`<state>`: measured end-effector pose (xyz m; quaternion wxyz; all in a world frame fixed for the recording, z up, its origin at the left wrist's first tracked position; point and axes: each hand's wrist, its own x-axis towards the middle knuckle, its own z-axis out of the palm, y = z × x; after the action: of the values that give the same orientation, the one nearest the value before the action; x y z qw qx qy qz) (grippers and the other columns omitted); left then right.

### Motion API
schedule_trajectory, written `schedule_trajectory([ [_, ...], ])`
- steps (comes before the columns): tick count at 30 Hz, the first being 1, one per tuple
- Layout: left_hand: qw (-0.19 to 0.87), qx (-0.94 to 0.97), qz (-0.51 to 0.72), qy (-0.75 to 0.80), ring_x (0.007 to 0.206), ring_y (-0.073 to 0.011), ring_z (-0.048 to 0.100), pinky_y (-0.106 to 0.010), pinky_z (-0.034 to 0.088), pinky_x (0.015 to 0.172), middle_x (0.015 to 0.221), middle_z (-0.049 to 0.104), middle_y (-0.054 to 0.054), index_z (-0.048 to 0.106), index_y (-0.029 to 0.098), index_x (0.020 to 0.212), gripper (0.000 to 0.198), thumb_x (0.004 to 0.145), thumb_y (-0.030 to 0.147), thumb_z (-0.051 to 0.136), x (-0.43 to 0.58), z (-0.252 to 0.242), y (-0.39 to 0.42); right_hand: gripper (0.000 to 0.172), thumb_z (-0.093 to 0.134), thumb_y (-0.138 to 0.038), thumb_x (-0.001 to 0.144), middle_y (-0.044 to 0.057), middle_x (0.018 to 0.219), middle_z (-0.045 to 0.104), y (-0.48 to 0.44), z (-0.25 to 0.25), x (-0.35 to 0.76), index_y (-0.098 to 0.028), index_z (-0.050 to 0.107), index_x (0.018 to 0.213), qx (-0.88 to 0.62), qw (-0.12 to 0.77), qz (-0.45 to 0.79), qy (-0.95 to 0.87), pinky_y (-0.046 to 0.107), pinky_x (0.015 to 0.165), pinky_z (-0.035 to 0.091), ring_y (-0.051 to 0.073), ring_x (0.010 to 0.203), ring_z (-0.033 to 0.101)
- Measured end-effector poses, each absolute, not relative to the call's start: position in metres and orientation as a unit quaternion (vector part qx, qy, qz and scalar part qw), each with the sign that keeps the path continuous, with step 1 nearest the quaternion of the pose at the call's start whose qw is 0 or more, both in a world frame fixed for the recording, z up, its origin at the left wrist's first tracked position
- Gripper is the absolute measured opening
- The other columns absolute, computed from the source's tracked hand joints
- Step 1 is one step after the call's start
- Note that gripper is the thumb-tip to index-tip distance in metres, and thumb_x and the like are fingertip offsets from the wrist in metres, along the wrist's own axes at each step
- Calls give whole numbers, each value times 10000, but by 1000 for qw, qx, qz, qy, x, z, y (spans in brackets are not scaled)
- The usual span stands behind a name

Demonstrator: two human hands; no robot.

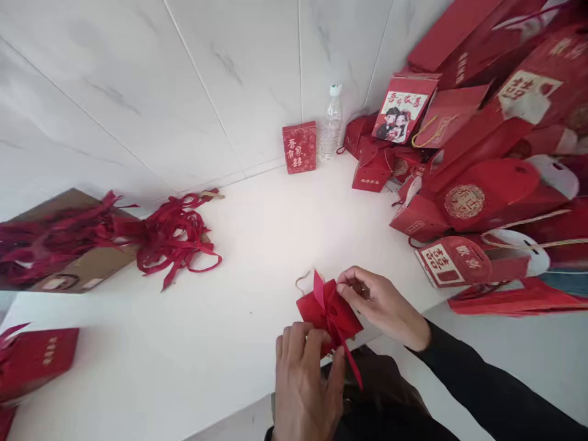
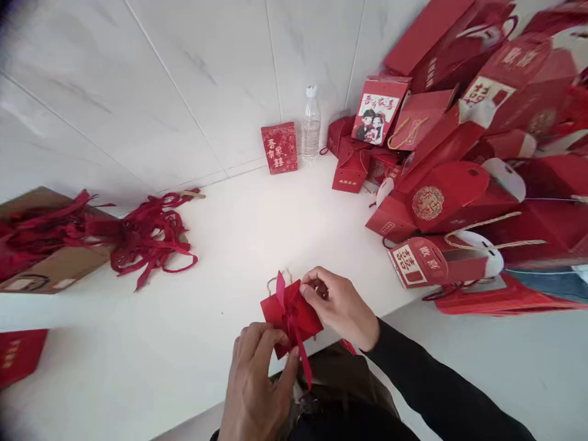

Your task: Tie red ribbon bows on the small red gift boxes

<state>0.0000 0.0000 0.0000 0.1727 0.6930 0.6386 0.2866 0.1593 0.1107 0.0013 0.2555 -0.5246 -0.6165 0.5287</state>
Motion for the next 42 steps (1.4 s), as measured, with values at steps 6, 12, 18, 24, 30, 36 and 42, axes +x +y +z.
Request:
schedule_trajectory([
  [6,245,619,329,670,802,-185,492,-323,395,710,855,523,-21,501,219,852,197,1001,121,416,2,-1,-2,278,516,-476,967,-8,766,583,107,3,163,-214,588,909,-521,258,528,-620,295,655,414,169,707,525],
  [12,281,594,361,661,807,-183,506,-325,414,732,869,518,-23,494,226,866,188,1015,166,397,1,-8,-10,291,506,-481,960,0,746,573,106,2,162,-206,582,903,-524,254,524,-622,307,632,399,172,669,502],
  [18,280,583,367,669,766,-179,526,-311,455,711,852,528,-21,509,231,856,160,1001,207,446,-7,-3,-5,267,529,-464,944,2,766,580,107,4,162,-209,584,887,-524,255,532,-614,302,648,417,173,700,518],
  [24,226,638,341,652,858,-200,528,-339,471,764,890,551,-31,511,219,940,54,958,177,483,-6,17,17,219,546,-427,917,-8,764,570,106,8,161,-215,577,873,-532,260,542,-596,284,619,416,160,685,509],
  [30,186,652,328,658,843,-190,515,-333,469,756,885,537,-32,516,210,898,121,922,93,495,-1,11,22,219,543,-423,906,-10,744,551,106,9,160,-212,576,860,-545,260,535,-591,288,614,408,160,676,499],
  [36,182,637,333,671,780,-188,534,-301,473,669,851,561,-23,516,228,919,47,941,208,553,-10,10,8,217,544,-419,911,-10,744,555,106,11,162,-211,584,865,-550,259,531,-591,295,627,409,162,682,502],
  [42,276,584,360,673,774,-182,562,-282,471,656,849,584,-32,583,232,845,125,956,253,531,-15,5,-6,195,543,-395,929,-12,741,564,107,7,163,-212,587,879,-550,256,524,-598,296,627,422,162,676,516],
])
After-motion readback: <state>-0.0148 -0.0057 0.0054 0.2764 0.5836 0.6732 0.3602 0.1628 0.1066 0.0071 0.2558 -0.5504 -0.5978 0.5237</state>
